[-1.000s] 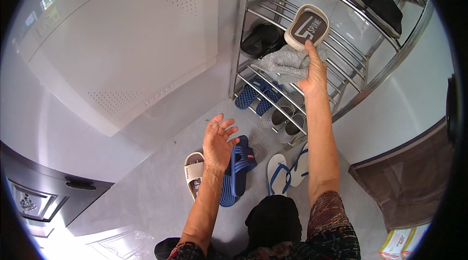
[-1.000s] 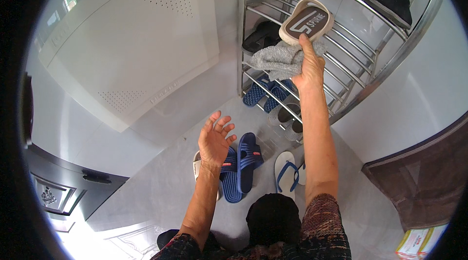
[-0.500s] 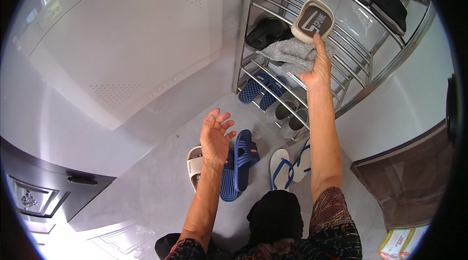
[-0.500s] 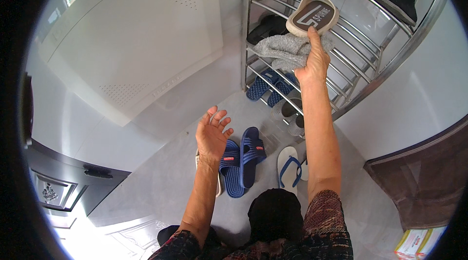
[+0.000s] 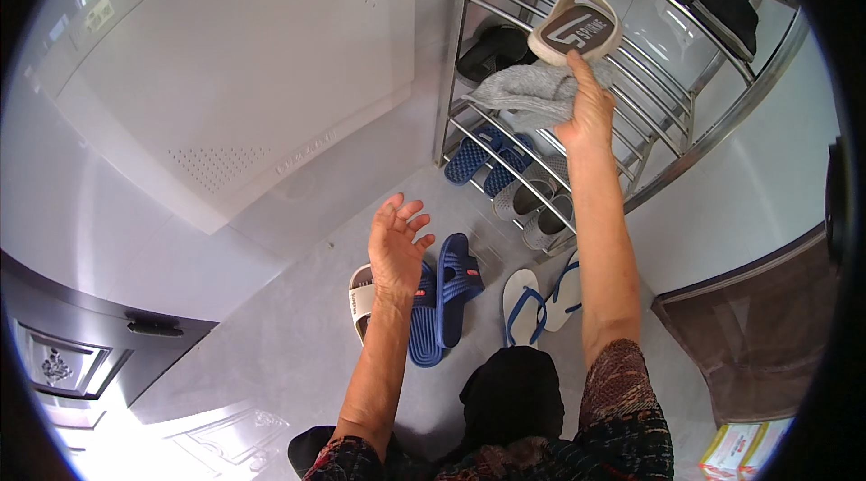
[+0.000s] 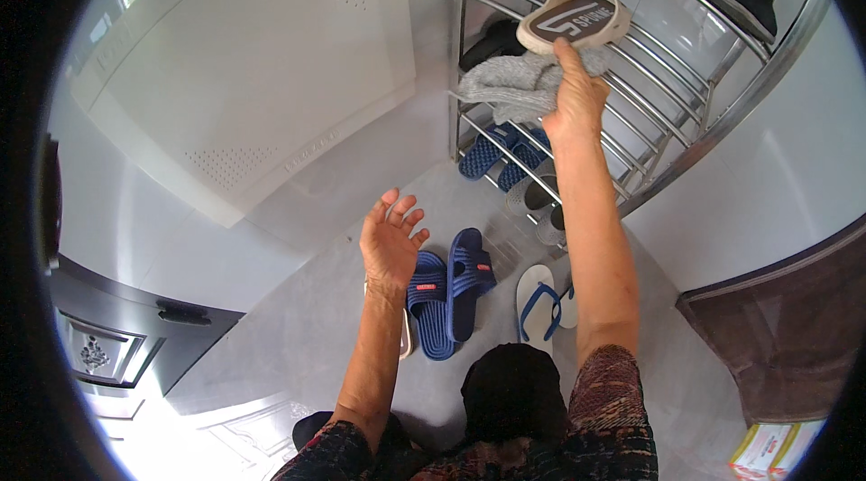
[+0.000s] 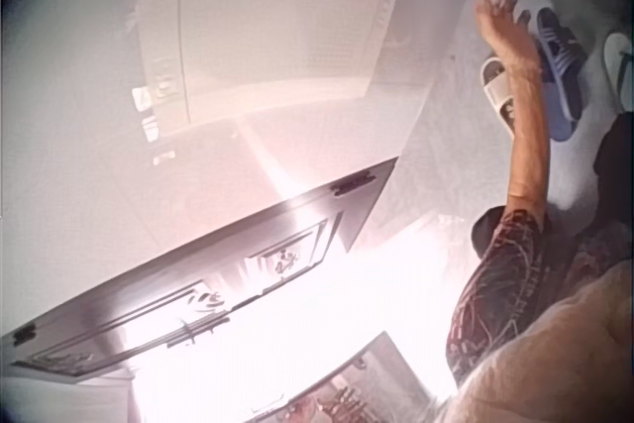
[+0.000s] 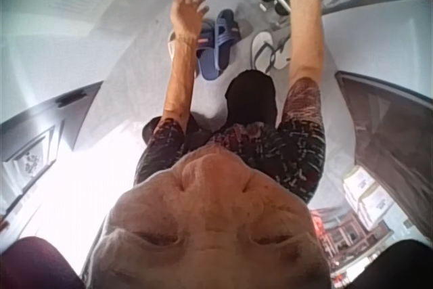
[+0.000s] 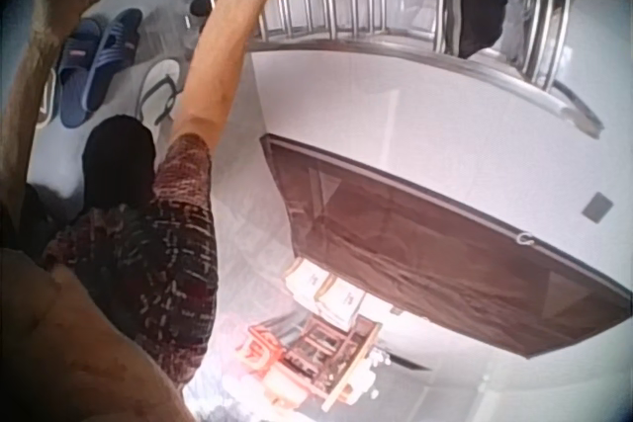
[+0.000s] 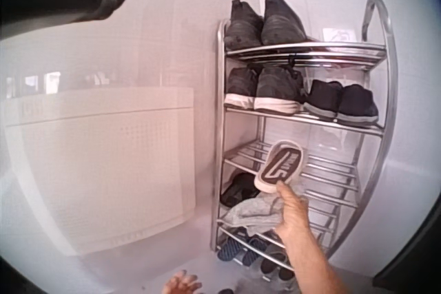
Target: The person wipes the wall and a metal shoe rack with a cloth. They then pick up several pairs of slippers from the rack and the floor, wiping each one individually with the cloth before placing them back on the rack.
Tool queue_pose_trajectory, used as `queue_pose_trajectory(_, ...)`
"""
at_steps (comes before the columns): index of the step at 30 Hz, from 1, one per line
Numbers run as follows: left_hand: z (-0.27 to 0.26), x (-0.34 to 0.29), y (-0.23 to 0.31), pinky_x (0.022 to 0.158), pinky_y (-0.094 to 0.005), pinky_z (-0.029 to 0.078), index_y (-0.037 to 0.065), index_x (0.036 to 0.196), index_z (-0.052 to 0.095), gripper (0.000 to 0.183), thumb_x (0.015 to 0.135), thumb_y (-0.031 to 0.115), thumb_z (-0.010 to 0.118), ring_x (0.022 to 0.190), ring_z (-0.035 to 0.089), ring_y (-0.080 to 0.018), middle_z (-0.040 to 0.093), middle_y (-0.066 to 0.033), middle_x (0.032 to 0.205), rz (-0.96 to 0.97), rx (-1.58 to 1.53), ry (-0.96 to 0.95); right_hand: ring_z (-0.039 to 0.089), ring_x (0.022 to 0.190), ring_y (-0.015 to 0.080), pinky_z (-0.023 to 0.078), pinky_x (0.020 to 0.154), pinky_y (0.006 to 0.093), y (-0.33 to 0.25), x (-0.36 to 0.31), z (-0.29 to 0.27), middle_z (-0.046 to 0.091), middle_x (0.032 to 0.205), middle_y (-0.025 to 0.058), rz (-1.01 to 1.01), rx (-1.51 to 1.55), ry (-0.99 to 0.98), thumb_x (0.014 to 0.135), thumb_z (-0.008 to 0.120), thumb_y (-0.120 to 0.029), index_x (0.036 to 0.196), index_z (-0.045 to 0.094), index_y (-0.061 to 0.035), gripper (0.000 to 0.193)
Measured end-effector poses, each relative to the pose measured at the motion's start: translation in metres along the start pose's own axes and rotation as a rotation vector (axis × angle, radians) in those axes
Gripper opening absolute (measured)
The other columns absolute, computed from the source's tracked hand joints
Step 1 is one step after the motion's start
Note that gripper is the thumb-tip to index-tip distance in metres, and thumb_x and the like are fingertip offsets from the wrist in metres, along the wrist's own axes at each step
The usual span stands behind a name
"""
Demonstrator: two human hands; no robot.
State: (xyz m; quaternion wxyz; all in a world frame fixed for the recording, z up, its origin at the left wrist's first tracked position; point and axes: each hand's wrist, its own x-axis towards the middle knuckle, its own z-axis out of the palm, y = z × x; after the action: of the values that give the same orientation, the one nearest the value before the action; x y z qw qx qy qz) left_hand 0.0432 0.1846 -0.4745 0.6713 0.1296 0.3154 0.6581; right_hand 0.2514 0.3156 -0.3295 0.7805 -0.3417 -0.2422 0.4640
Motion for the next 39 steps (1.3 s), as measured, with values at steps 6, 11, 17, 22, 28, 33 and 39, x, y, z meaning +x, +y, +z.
queue_pose_trajectory(6,-0.003,0.002,0.002,0.076,-0.0361,0.042,0.016,0.108,0.055,0.033,0.086,0.04,0.055,0.093,0.055,-0.0187,0.061,-0.0018,0.101,0.001,0.004,0.025,0.064,0.091,0.0327,0.054,0.077,0.0518,0.015,0.015,0.043,0.061,0.108,0.0181,0.064,0.003,-0.066,0.08,0.07,-0.007,0.113,0.055,0.004,0.038)
queue_pose_trajectory(11,-0.005,0.005,0.003,0.075,-0.0362,0.042,0.016,0.108,0.056,0.032,0.086,0.04,0.054,0.092,0.055,-0.0189,0.061,-0.0022,0.102,0.014,-0.01,0.04,0.062,0.093,0.0321,0.052,0.078,0.0522,0.036,0.052,0.07,0.059,0.111,0.0194,0.079,0.001,-0.033,0.08,0.07,-0.004,0.115,0.053,0.0075,0.041)
queue_pose_trajectory(17,-0.014,0.007,0.006,0.075,-0.0364,0.043,0.016,0.109,0.056,0.034,0.086,0.041,0.054,0.093,0.055,-0.0193,0.062,-0.0027,0.104,0.033,-0.034,0.042,0.062,0.094,0.0328,0.053,0.078,0.0506,0.045,0.066,0.076,0.058,0.112,0.0199,-0.01,-0.048,-0.095,0.079,0.072,-0.009,0.117,0.052,0.007,0.046)
queue_pose_trajectory(22,-0.018,0.012,0.006,0.077,-0.0374,0.042,0.016,0.109,0.056,0.034,0.085,0.041,0.054,0.093,0.055,-0.0197,0.061,-0.0026,0.105,0.05,-0.032,0.037,0.062,0.092,0.0304,0.053,0.077,0.048,0.053,0.07,0.071,0.059,0.109,0.0189,-0.075,-0.197,-0.123,0.076,0.077,-0.016,0.115,0.052,0.0074,0.052)
queue_pose_trajectory(28,-0.015,0.012,-0.002,0.078,-0.0376,0.041,0.016,0.108,0.056,0.032,0.086,0.04,0.054,0.094,0.054,-0.0193,0.059,-0.0033,0.107,0.011,-0.028,0.049,0.046,0.124,0.0286,0.032,0.106,0.046,0.07,0.078,0.01,0.049,0.133,0.0124,0.355,-0.218,-0.304,0.083,0.07,-0.03,0.12,0.056,-0.0105,0.043)
queue_pose_trajectory(33,-0.018,0.011,0.012,0.077,-0.0371,0.041,0.012,0.104,0.055,0.026,0.087,0.031,0.055,0.094,0.053,-0.0189,0.06,-0.0032,0.101,0.059,0.064,0.209,0.063,0.079,0.016,0.052,0.068,0.0318,0.097,0.002,-0.072,0.066,0.086,0.0065,0.226,-1.008,-0.612,0.079,0.07,-0.019,0.096,0.067,-0.0006,0.026)
queue_pose_trajectory(39,-0.049,0.02,0.019,0.073,-0.0367,0.042,0.008,0.098,0.052,0.023,0.082,0.023,0.06,0.087,0.053,-0.0192,0.059,-0.0053,0.095,0.075,0.16,0.439,0.065,0.075,0.023,0.051,0.07,0.0335,0.119,-0.086,-0.144,0.067,0.084,0.0167,0.462,-1.582,-1.037,0.071,0.072,-0.03,0.095,0.066,0.0037,0.041)
